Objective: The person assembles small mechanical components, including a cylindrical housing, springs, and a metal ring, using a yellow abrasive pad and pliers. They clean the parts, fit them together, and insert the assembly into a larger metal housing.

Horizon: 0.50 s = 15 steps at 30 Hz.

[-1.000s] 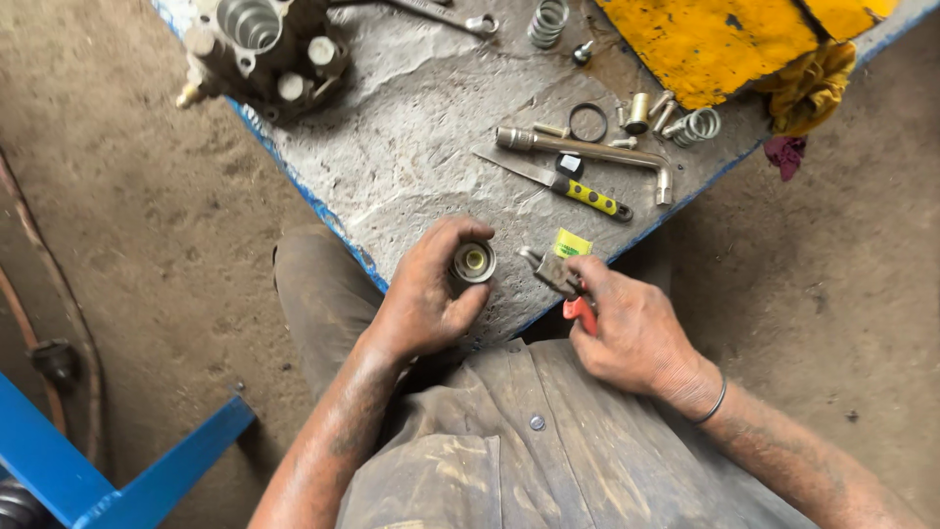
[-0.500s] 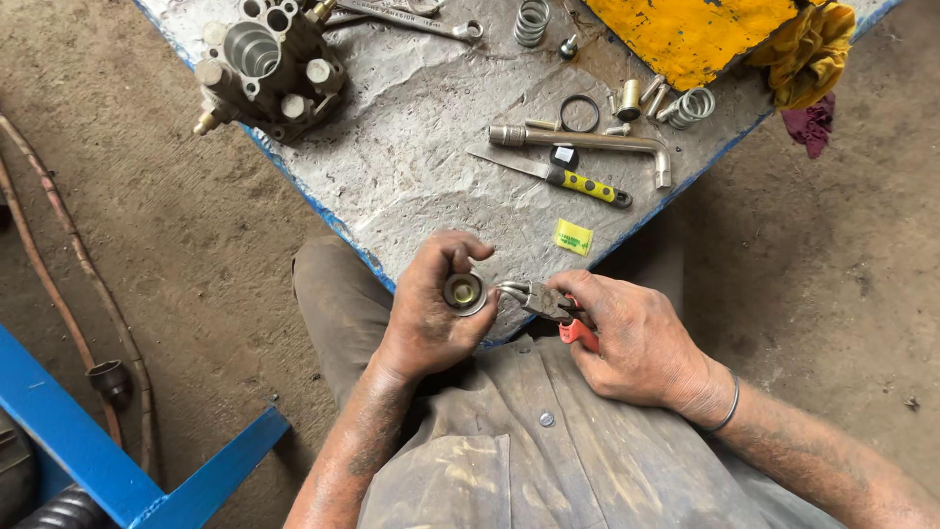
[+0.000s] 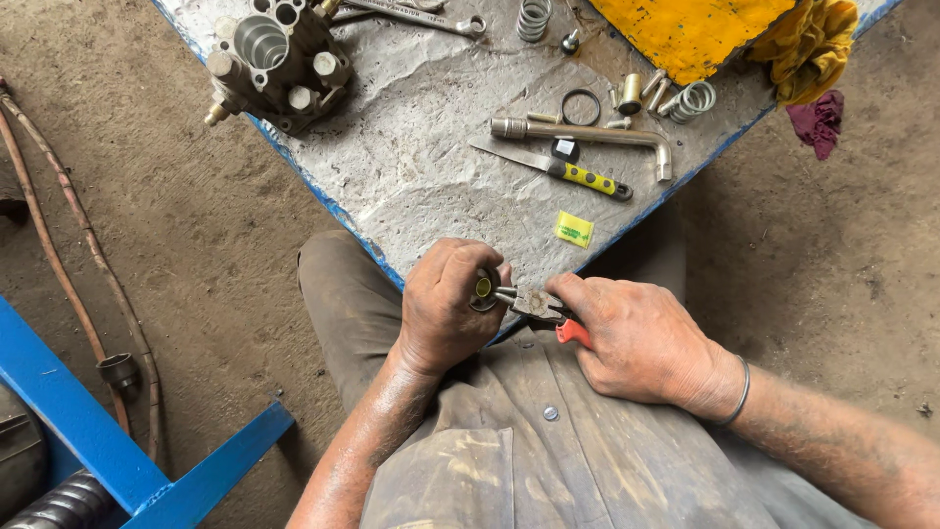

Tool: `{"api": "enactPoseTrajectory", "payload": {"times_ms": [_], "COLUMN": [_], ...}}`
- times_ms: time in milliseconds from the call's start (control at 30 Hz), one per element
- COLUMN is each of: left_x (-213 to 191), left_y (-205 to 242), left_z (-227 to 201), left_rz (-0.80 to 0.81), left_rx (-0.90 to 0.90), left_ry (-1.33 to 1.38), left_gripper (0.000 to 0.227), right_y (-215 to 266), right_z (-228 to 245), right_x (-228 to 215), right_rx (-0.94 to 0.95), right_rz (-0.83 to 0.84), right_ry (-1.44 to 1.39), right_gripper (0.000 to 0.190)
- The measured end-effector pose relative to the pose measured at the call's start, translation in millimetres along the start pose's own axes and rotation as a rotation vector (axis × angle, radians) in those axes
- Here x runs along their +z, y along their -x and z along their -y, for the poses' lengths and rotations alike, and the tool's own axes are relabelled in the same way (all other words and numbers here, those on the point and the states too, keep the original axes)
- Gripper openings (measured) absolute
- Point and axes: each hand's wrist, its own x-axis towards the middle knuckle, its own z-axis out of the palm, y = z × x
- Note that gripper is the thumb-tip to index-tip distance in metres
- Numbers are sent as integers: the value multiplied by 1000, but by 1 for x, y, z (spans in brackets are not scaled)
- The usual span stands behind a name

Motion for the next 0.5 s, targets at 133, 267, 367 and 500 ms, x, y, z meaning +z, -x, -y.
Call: {"api": "enactPoseTrajectory", "payload": {"times_ms": [133, 267, 367, 500], "left_x": [0, 0, 3, 2], "left_y": [-4, -4, -6, -4], "left_z": [-7, -11, -13, -12], "left_rz": [4, -12, -10, -59], "left_rx": [22, 70, 19, 0], "left_ry": [23, -22, -36, 12], "left_gripper": [35, 34, 34, 41], "right_y": [2, 9, 7, 2], "right_z": [3, 3, 3, -1], "right_x": [-2, -3, -2, 3], "right_rx": [11, 38, 66, -108], "right_rz": [34, 34, 77, -78], "right_ry": [-8, 53, 79, -82], "right_gripper": [55, 55, 48, 46]}}
